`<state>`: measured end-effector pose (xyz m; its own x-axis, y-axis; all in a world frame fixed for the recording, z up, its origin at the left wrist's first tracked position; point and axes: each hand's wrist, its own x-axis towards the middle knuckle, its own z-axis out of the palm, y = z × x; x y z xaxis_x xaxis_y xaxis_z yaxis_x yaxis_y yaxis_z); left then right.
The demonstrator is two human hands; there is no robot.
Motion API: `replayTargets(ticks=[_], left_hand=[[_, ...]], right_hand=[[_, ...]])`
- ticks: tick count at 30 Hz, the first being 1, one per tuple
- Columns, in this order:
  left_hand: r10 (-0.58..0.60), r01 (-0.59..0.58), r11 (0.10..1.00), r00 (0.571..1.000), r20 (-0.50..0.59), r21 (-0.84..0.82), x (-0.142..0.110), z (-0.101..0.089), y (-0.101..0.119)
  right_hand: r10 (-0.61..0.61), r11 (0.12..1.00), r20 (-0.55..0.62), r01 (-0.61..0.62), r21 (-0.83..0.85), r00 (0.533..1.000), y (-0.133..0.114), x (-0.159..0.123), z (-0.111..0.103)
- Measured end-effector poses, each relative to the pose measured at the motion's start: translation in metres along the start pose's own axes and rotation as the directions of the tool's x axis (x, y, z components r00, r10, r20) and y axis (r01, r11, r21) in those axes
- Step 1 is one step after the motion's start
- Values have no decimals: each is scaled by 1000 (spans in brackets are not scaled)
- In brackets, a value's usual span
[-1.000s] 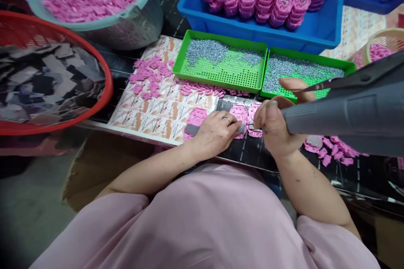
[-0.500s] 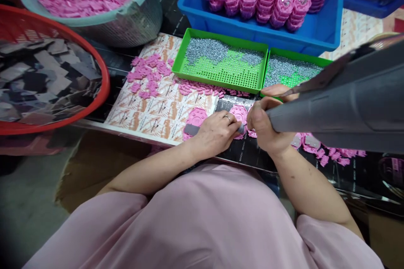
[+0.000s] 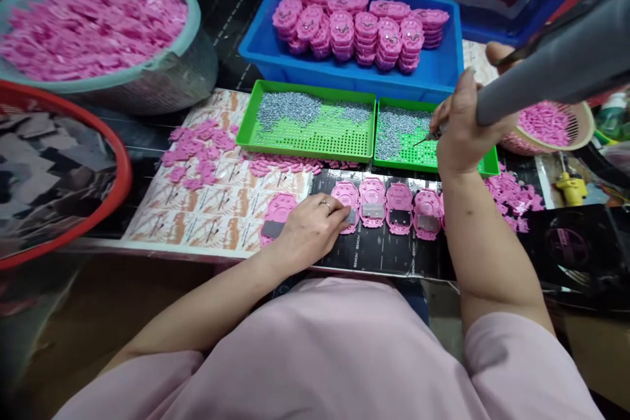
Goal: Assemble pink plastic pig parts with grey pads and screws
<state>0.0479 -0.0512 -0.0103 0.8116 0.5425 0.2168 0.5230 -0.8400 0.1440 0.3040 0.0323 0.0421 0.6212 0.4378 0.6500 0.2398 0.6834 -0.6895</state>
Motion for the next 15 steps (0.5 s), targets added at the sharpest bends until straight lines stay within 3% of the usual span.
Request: replayTargets(ticks=[2, 5, 15], left_hand=[[-1, 1, 1000, 1000, 0, 0, 0, 0, 0], [-3, 3, 1000, 1000, 2, -4, 0, -1, 0], [-14, 14, 1000, 1000, 15, -21, 0, -4, -2]], right_hand=[[-84, 996, -34, 84, -13, 996, 16, -1, 1], [-33, 998, 4, 33, -56, 999, 25, -9, 2], [31, 985, 121, -10, -172, 992, 13, -13, 2]])
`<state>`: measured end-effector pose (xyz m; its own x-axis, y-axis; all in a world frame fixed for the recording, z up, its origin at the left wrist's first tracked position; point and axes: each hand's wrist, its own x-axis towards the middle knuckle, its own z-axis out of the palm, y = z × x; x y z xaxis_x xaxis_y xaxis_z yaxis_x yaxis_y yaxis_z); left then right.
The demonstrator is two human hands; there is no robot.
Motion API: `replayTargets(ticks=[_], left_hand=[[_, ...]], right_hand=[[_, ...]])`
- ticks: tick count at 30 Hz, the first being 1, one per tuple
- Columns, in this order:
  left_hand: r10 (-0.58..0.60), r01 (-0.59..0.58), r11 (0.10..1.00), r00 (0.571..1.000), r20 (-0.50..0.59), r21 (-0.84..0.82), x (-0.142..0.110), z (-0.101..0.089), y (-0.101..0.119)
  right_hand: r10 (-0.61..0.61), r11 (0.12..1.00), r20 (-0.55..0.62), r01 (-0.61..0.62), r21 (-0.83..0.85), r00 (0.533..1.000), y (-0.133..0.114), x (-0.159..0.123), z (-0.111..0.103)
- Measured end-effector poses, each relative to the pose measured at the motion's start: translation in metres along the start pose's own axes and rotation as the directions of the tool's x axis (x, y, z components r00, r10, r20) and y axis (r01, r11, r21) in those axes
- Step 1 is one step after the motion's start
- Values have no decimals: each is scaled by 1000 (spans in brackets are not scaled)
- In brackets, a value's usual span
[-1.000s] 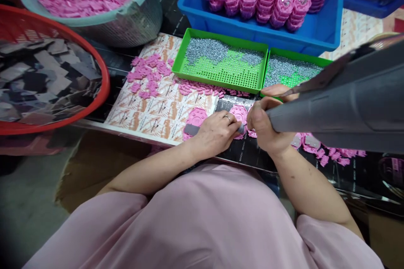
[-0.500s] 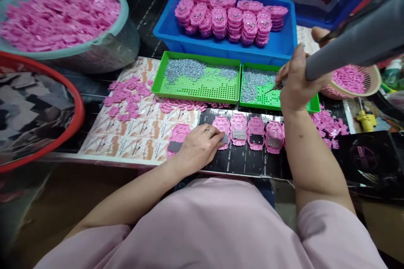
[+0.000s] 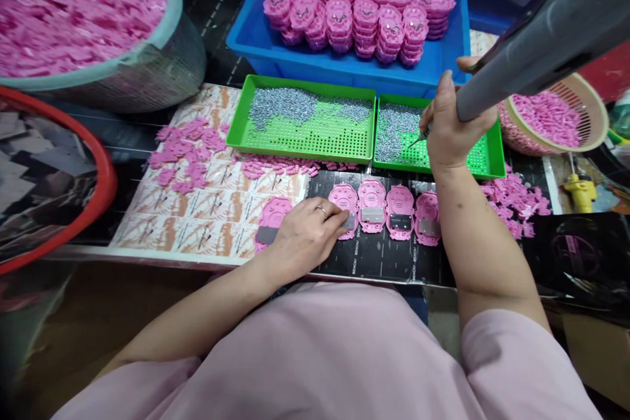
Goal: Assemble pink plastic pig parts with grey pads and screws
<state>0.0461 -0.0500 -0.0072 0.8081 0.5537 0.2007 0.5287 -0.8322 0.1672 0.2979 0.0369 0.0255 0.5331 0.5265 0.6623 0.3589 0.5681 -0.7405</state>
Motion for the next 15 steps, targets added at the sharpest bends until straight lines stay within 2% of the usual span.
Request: replayTargets(ticks=[5, 10, 15], left_hand=[[-3, 3, 1000, 1000, -12, -4, 0, 1, 0], [-2, 3, 1000, 1000, -15, 10, 0, 2, 0], [-17, 17, 1000, 1000, -4, 9, 1, 3, 0]], right_hand=[[-13, 1000, -7, 13, 20, 1000, -1, -1, 0], [57, 998, 34, -56, -36, 998, -6, -6, -1], [20, 996, -38, -17, 87, 999, -6, -1, -1]])
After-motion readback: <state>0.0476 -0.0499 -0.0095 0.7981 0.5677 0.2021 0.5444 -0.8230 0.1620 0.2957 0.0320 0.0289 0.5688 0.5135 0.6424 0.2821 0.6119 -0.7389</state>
